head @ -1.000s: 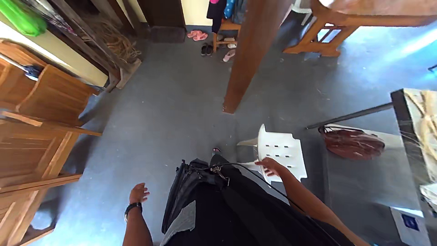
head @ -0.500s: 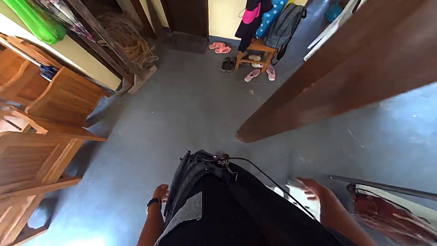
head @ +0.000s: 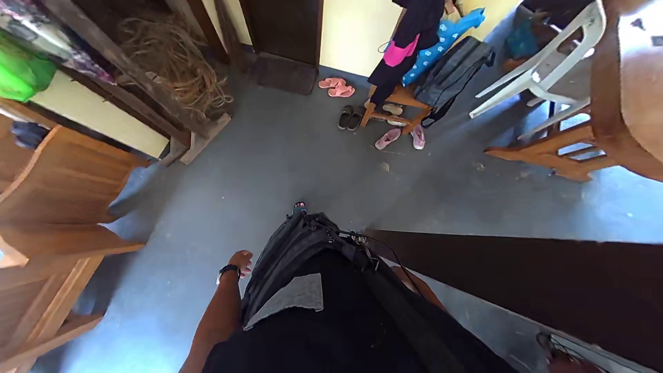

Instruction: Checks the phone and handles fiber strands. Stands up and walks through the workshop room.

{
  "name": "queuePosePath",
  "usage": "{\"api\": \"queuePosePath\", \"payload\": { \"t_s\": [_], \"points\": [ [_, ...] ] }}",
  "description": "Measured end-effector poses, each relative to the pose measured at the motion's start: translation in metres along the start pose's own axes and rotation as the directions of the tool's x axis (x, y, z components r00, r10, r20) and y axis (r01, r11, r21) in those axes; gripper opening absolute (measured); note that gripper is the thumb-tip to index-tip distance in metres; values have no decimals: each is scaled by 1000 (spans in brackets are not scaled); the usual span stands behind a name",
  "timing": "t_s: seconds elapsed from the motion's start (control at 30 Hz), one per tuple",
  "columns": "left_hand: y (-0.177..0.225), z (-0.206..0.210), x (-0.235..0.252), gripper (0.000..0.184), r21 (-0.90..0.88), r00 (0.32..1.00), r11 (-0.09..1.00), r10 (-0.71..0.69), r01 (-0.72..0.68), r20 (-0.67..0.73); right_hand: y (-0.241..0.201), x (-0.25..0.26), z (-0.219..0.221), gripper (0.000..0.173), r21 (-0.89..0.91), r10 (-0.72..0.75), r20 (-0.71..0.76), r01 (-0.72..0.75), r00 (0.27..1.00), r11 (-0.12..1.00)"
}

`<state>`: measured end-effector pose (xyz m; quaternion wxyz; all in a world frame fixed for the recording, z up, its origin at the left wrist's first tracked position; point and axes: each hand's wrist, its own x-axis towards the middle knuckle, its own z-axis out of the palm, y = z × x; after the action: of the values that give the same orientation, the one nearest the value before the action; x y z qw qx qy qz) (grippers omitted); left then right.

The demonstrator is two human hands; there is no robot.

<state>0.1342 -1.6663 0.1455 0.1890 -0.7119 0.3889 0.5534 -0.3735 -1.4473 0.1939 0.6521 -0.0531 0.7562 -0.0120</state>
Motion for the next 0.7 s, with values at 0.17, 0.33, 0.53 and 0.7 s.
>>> {"api": "queuePosePath", "payload": {
  "t_s": [0.17, 0.33, 0.53, 0.7],
  "points": [
    [151, -117, 51, 44, 109, 995, 991, 80, -72, -67, -35, -8, -27, 52, 426, 95, -56, -62, 994, 903],
    [337, -169, 74, 44, 243, 963, 951, 231, -193, -138, -73, 9, -24, 47, 640, 70, -68, -11, 995, 769],
    [525, -102, 78, 42, 338, 921, 875, 387, -347, -55, -125, 47, -65, 46, 626, 25, 12, -27, 1000, 780],
    [623, 13, 29, 39, 599, 872, 650, 452, -468, 189, -158, 58, -158, 45, 616, -91, -154, 167, 984, 770]
  ]
}}
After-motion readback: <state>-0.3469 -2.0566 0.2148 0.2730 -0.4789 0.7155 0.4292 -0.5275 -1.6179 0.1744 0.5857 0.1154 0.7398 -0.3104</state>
